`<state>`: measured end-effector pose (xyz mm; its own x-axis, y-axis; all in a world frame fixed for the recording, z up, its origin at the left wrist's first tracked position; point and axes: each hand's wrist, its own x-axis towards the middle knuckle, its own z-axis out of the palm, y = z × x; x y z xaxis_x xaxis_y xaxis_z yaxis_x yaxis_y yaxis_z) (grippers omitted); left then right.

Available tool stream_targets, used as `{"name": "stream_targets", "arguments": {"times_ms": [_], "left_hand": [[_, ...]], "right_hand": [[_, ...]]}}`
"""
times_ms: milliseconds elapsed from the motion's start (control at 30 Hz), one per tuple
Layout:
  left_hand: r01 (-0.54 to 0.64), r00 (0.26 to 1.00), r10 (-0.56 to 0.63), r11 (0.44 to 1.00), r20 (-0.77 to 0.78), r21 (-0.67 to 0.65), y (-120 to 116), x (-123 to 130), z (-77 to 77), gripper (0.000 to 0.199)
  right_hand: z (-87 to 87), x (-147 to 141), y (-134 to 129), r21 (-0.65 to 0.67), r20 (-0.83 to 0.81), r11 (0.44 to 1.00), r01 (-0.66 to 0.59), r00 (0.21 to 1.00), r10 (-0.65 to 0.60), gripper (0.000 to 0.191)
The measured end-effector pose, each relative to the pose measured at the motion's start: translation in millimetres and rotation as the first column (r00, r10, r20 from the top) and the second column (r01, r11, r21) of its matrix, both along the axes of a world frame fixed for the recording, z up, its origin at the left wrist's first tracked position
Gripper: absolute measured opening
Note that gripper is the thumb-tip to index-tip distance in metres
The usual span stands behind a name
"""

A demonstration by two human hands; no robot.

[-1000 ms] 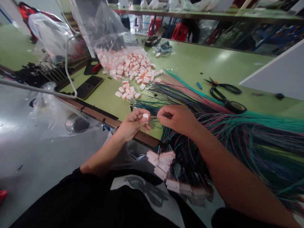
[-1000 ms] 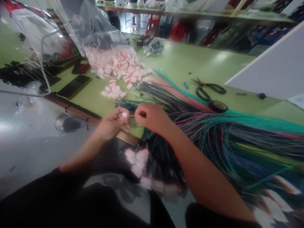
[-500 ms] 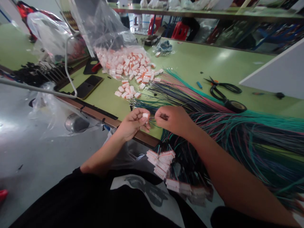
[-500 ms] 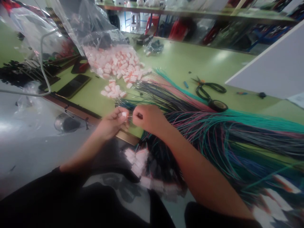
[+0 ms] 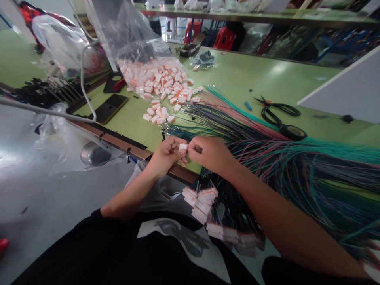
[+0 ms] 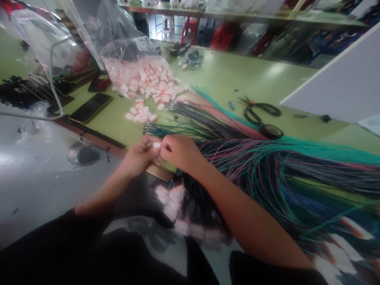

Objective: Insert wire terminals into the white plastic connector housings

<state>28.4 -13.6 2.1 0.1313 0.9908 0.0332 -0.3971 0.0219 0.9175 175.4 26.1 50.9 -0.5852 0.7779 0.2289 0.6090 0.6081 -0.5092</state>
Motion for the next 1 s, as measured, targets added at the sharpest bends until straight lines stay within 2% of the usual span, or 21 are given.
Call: {"name": "stream_targets", "arguments": {"times_ms": [233, 433, 533, 633, 667, 700, 733, 767, 800, 833, 900, 1000], "left_hand": [[-0.04, 0.999, 0.04, 0.999, 0.028, -0.019, 0, 1, 0.5, 0.046], [-0.035, 0.999, 0.035, 0.999, 0.018, -0.006, -1, 0, 0.2, 0.043], [-0.029, 0.999, 0.029, 1.0, 0.021, -0.006, -1, -1, -1.1, 0.042], [0.014, 0.999, -0.014, 1.0, 0.046, -0.011, -2, -3, -1.6, 0.039], [0.037, 0.997, -0.036, 0.999, 0.062, -0.011, -2, -4, -1.5, 0.038], [0.061, 0.995, -0.06, 0.998, 0.079, -0.007, -3, -5, -1.3, 0.038], [0.082, 0.992, -0.081, 0.997, 0.094, -0.001, -3, -6, -1.1, 0.037], [0.098, 0.989, -0.098, 0.995, 0.107, 0.006, -3, -7, -0.9, 0.035], [0.11, 0.987, -0.111, 0.994, 0.116, 0.012, -3, -7, -0.8, 0.034], [0.119, 0.985, -0.12, 0.993, 0.123, 0.015, -3, -8, -0.7, 0.033], [0.126, 0.983, -0.126, 0.992, 0.131, 0.011, -3, -8, -0.9, 0.031], [0.119, 0.984, -0.116, 0.993, 0.134, -0.011, -3, -9, -1.5, 0.03]], "right_hand": [[3.5, 7, 6, -0.138, -0.102, 0.988, -0.066, 0.993, 0.052, 0.01], [-2.8, 4, 2, -0.059, -0.108, 0.996, -0.067, 0.992, 0.06, 0.014], [-5.1, 0, 0, -0.07, -0.097, 0.995, -0.07, 0.993, 0.063, 0.015], [5.3, 10, 11, -0.178, -0.077, 0.974, -0.143, 0.988, 0.131, 0.014], [10.7, 18, 18, -0.208, -0.065, 0.969, -0.133, 0.99, 0.122, 0.014], [16.0, 29, 27, -0.215, -0.039, 0.974, -0.076, 0.997, 0.069, 0.015], [20.6, 42, 38, -0.181, -0.005, 0.982, 0.048, 0.999, -0.05, 0.015], [23.8, 56, 48, -0.095, 0.042, 0.965, 0.244, 0.97, -0.241, 0.013], [25.2, 70, 59, 0.023, 0.085, 0.894, 0.448, 0.89, -0.449, 0.011], [24.7, 83, 68, 0.068, 0.099, 0.845, 0.531, 0.839, -0.535, 0.01], [18.9, 103, 82, 0.115, 0.176, 0.779, 0.616, 0.759, -0.626, 0.016], [5.7, 112, 92, 0.118, 0.353, 0.761, 0.638, 0.689, -0.633, 0.026]]}}
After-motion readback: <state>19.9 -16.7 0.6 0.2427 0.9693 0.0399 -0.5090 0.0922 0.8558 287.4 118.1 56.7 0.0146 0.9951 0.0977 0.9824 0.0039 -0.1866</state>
